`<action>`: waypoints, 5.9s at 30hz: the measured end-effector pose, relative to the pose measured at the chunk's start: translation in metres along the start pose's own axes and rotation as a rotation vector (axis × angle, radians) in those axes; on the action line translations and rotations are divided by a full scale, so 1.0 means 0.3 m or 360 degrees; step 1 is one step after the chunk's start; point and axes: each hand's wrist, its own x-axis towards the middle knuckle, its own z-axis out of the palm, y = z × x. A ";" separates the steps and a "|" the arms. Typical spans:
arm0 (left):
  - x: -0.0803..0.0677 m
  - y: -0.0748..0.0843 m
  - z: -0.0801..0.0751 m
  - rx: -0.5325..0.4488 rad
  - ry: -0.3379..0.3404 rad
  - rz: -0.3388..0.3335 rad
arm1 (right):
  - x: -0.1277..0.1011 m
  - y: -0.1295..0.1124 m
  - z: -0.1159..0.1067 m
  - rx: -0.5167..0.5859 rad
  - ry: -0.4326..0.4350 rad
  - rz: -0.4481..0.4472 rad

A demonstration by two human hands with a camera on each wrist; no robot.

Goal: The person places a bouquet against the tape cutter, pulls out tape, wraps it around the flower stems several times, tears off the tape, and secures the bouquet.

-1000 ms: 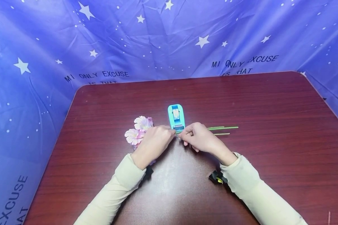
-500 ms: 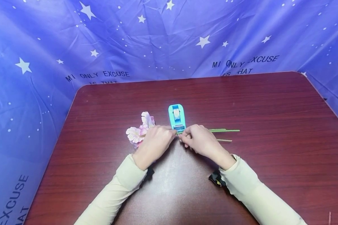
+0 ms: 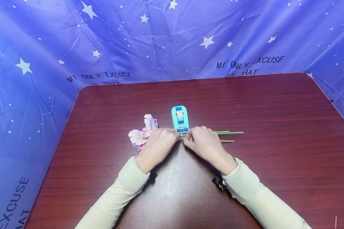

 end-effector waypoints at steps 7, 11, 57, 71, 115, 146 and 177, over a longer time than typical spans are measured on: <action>0.002 0.002 -0.001 0.0017 0.0016 0.0012 | -0.003 -0.003 0.008 -0.0152 0.0184 -0.0088; 0.001 0.001 0.002 0.0023 0.0022 0.0014 | 0.000 0.002 0.012 -0.0196 0.0234 -0.0133; -0.004 0.001 0.006 -0.0089 0.0102 -0.0009 | 0.016 0.063 0.008 -0.0403 -0.0085 -0.0511; -0.001 0.001 0.002 -0.0019 0.0126 -0.0040 | 0.024 0.068 0.009 -0.0372 -0.0038 -0.0541; -0.009 0.007 0.001 -0.0012 0.0176 -0.0064 | 0.038 0.089 -0.016 -0.0088 -0.0173 -0.0577; -0.004 0.016 0.003 0.0003 0.0202 -0.0065 | 0.064 0.123 -0.037 0.0708 -0.0527 -0.0311; 0.026 -0.004 -0.044 -0.0275 -0.0080 -0.0197 | 0.071 0.126 -0.029 0.0299 -0.0159 -0.0621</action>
